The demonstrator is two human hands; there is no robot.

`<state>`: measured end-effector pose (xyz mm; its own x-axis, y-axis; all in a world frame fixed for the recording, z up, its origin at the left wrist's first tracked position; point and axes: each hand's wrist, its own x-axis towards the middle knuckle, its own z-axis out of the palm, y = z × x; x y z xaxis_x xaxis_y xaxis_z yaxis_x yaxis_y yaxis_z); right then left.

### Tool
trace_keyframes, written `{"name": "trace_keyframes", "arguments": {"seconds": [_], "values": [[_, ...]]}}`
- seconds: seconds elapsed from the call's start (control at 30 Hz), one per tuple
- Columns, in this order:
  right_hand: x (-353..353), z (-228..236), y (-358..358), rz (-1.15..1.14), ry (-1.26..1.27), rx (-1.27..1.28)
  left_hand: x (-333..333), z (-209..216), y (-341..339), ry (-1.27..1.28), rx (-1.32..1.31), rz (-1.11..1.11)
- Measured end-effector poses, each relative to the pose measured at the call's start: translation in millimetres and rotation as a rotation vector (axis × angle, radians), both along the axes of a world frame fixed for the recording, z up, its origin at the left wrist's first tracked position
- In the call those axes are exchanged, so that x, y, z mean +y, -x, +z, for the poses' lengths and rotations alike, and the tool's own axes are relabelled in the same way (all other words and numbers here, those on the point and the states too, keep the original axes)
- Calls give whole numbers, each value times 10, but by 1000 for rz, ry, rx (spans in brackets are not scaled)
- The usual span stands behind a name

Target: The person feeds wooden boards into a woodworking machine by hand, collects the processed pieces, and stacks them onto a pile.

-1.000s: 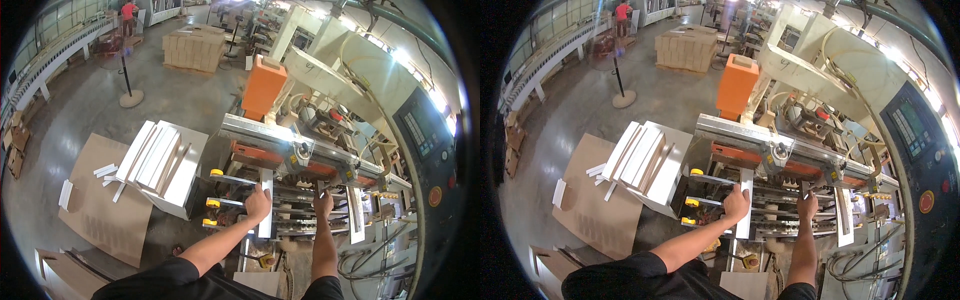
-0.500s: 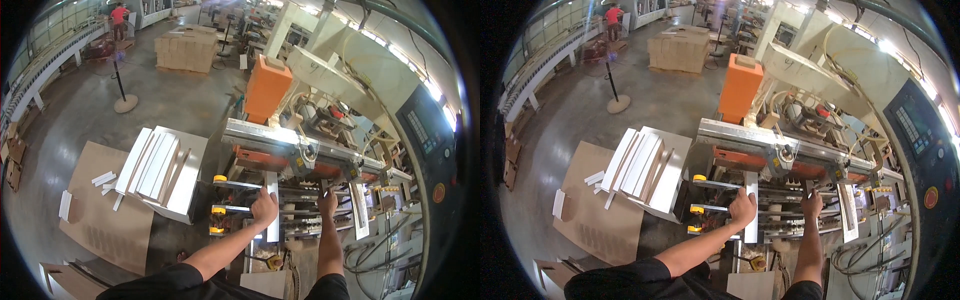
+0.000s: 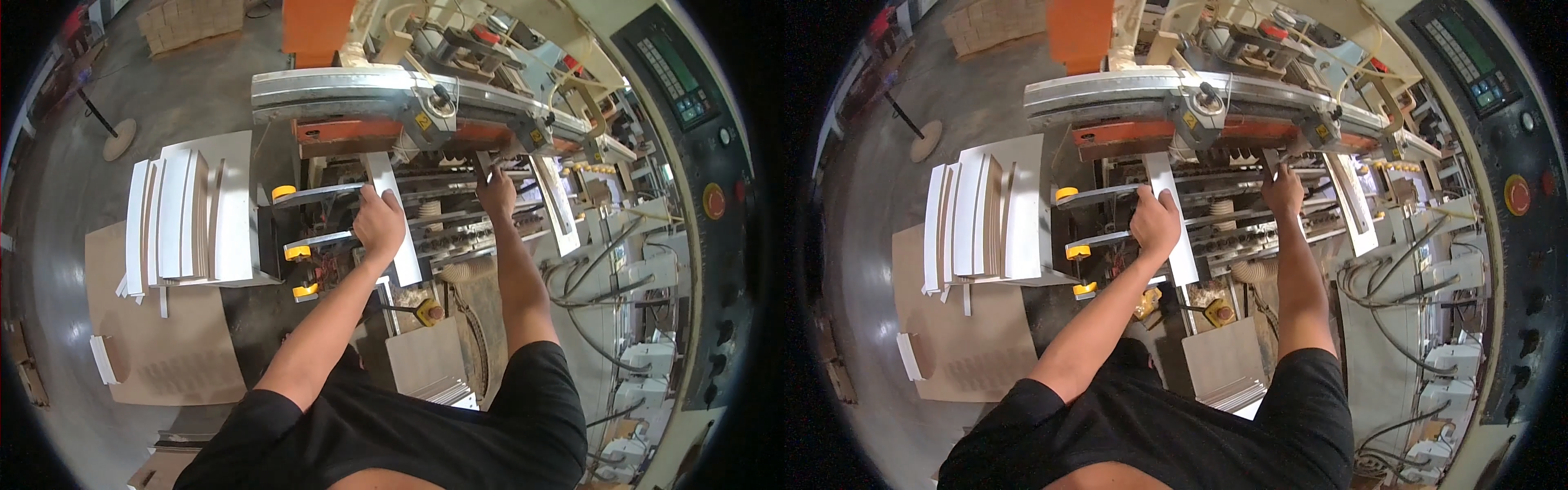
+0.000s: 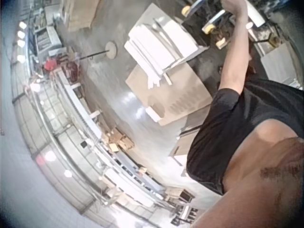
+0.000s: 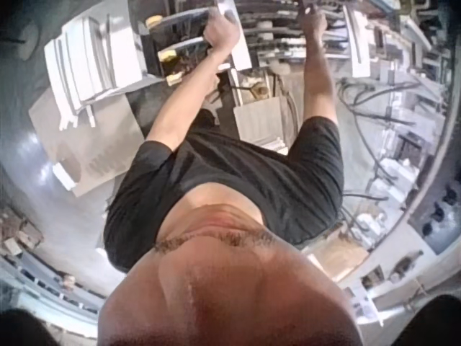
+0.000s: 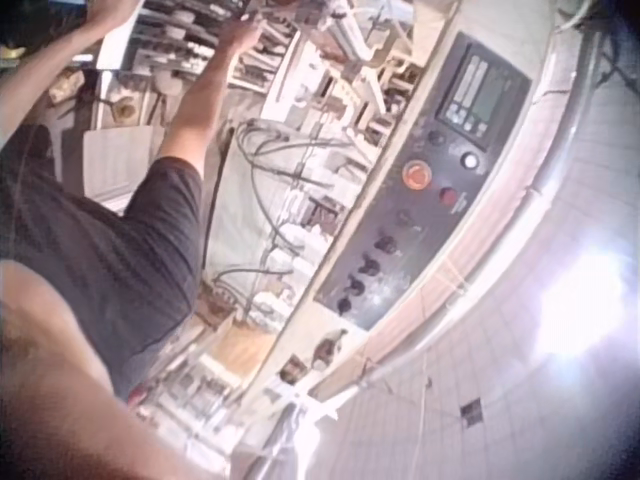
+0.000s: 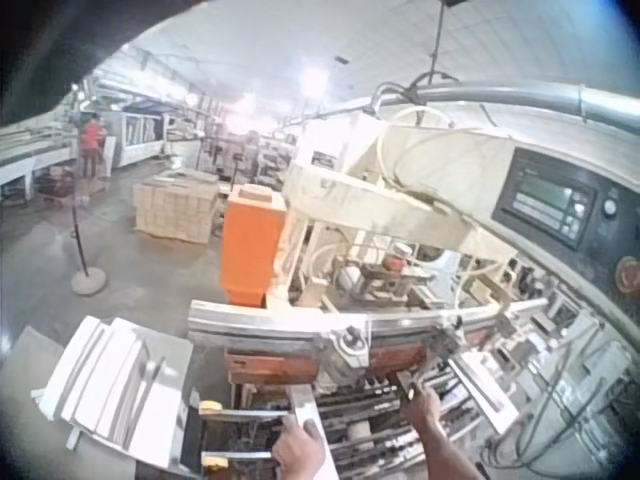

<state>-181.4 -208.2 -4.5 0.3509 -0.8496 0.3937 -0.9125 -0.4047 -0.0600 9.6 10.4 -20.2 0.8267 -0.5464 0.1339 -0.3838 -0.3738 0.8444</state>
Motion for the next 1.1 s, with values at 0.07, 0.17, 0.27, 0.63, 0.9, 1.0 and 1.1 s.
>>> {"name": "trace_keyframes", "arguments": {"seconds": [0.07, 0.17, 0.27, 0.63, 0.9, 1.0, 1.1], "values": [[32, 18, 24, 5, -6, 0, 8, -13, 25, -7, 14, 4], [50, 38, 39, -11, -23, 10, 16, 0, 40, -27, 41, -3], [59, 24, 32, -6, -37, 22, 29, -8, 43, -6, 18, 9], [81, 81, -15, -9, -41, 18, 29, 0, 1, 0, 41, -14], [85, 38, 11, -15, -21, 16, 28, 34, 25, -40, 59, 0], [59, 48, -5, -8, -26, 2, 17, 31, 26, -33, 45, 7], [60, 64, -1, -12, -42, 20, 17, 36, 20, -26, 41, 4]]}}
